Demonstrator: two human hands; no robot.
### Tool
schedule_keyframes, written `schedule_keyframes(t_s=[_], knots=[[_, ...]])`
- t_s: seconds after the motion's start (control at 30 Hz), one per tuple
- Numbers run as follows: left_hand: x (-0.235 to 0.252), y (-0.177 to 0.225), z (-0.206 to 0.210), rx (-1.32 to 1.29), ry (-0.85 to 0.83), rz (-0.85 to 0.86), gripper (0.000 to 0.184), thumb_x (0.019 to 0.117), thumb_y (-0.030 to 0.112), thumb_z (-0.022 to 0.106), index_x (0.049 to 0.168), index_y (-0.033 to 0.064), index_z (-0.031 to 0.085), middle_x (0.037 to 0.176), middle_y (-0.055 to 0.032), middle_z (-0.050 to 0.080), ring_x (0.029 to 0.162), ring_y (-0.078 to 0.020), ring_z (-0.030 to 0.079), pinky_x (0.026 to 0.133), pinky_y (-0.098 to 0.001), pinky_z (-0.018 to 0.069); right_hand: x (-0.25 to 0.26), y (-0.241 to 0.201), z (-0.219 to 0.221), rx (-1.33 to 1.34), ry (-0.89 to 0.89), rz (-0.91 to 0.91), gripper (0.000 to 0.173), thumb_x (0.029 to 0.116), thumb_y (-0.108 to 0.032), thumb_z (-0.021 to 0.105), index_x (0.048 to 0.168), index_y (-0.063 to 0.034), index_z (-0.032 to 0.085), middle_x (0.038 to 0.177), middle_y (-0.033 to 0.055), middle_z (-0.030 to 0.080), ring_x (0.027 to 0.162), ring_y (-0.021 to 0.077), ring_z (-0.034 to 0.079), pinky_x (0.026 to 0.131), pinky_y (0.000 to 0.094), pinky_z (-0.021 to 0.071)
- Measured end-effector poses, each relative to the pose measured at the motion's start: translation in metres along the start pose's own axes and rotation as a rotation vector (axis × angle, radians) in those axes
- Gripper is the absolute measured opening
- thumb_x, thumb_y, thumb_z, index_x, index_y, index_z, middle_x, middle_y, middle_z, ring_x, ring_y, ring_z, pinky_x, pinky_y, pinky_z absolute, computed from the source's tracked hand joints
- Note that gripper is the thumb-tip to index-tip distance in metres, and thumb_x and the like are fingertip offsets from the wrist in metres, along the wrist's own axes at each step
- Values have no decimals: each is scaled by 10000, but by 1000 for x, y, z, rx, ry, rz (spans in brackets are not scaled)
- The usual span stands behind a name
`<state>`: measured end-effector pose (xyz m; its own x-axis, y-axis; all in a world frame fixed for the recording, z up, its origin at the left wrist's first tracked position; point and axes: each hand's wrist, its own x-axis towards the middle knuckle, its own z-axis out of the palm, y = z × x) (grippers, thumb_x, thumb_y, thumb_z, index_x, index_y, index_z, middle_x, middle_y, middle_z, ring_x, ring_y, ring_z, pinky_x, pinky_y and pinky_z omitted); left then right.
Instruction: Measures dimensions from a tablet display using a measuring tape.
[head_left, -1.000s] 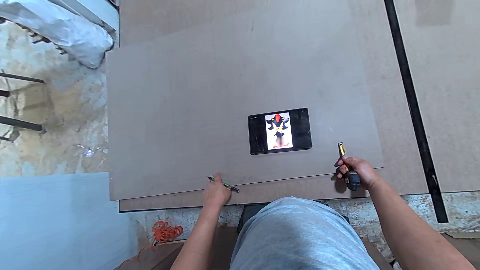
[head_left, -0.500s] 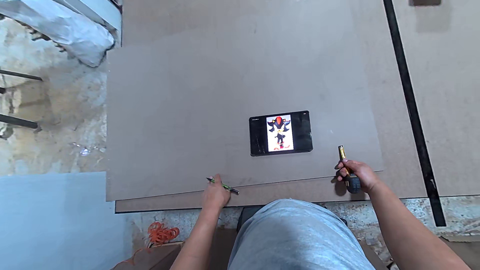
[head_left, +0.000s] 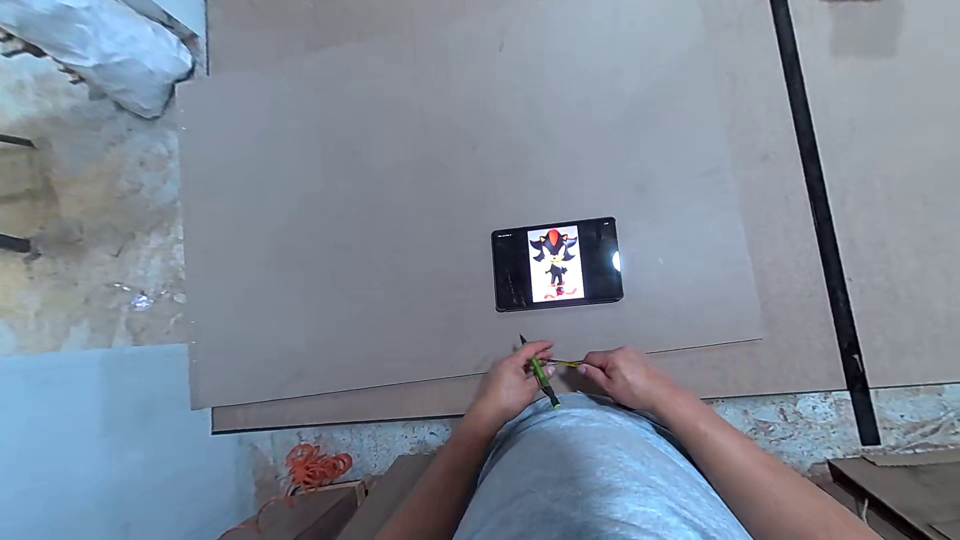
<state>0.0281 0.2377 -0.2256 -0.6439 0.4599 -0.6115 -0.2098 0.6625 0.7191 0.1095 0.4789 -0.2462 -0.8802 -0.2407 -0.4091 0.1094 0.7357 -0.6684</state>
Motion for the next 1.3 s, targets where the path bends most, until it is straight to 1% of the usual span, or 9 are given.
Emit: schedule_keyframes(t_s=[0.1,0.17,0.37,0.43,0.57,0.8,0.97,1.13,1.3], knots=[[0,-1,0,96,28,55,128,998,294,696,1095,222,740,967,59,744,856,-72,699,816,-369,602,10,-8,-1,-86,-27,-94,400,1082,-478,429,960,-239,727,779,-50,698,740,140,687,667,446,571],[-2,-7,-3,117,58,82,105,1002,303,690,1030,218,745,885,59,737,785,-70,689,755,-358,599,15,-8,-3,-91,-63,-116,399,1085,-475,422,990,-236,726,814,-43,707,770,144,694,689,445,572],[2,-20,-16,129,188,-1,102,1006,298,687,1050,224,741,919,53,756,829,-84,716,802,-390,614,20,14,-9,-59,-57,-76,328,1056,-485,510,1111,-210,681,824,-2,701,772,178,699,709,458,581],[6,-23,-24,134,254,-13,112,1009,281,684,1069,207,744,930,35,749,835,-97,709,806,-404,605,18,29,-16,-37,10,-54,298,1050,-447,548,1110,-186,680,813,23,700,753,207,702,692,487,583],[23,-33,-39,112,375,-19,120,1010,269,685,1079,193,746,917,30,770,854,-107,737,835,-421,618,9,64,-36,-96,178,-52,268,1056,-397,562,1080,-177,712,863,17,716,788,183,709,718,468,595],[21,-23,-29,69,328,16,137,1026,259,659,1127,194,725,931,30,769,838,-96,743,804,-380,635,-12,84,-43,-123,242,-29,241,1057,-342,561,1090,-174,731,915,13,732,826,176,717,744,460,601],[21,-32,-27,19,308,-2,129,1015,222,675,1128,185,725,954,27,774,861,-99,750,832,-365,637,-20,86,-12,-87,253,-68,273,1030,-429,590,1096,-207,733,911,-35,732,821,119,707,761,412,608],[18,-43,-25,64,277,-10,150,1017,217,671,1155,176,714,988,17,774,896,-105,751,864,-394,633,-20,84,4,-143,283,-80,257,1037,-403,580,1107,-217,743,966,-24,743,916,149,707,852,431,561],[21,-42,-24,73,261,-30,131,1010,262,682,1126,212,719,964,45,771,885,-89,742,854,-379,627,-10,89,-17,-215,342,-106,234,1049,-343,563,1101,-216,752,967,-17,735,946,160,700,917,440,545]])
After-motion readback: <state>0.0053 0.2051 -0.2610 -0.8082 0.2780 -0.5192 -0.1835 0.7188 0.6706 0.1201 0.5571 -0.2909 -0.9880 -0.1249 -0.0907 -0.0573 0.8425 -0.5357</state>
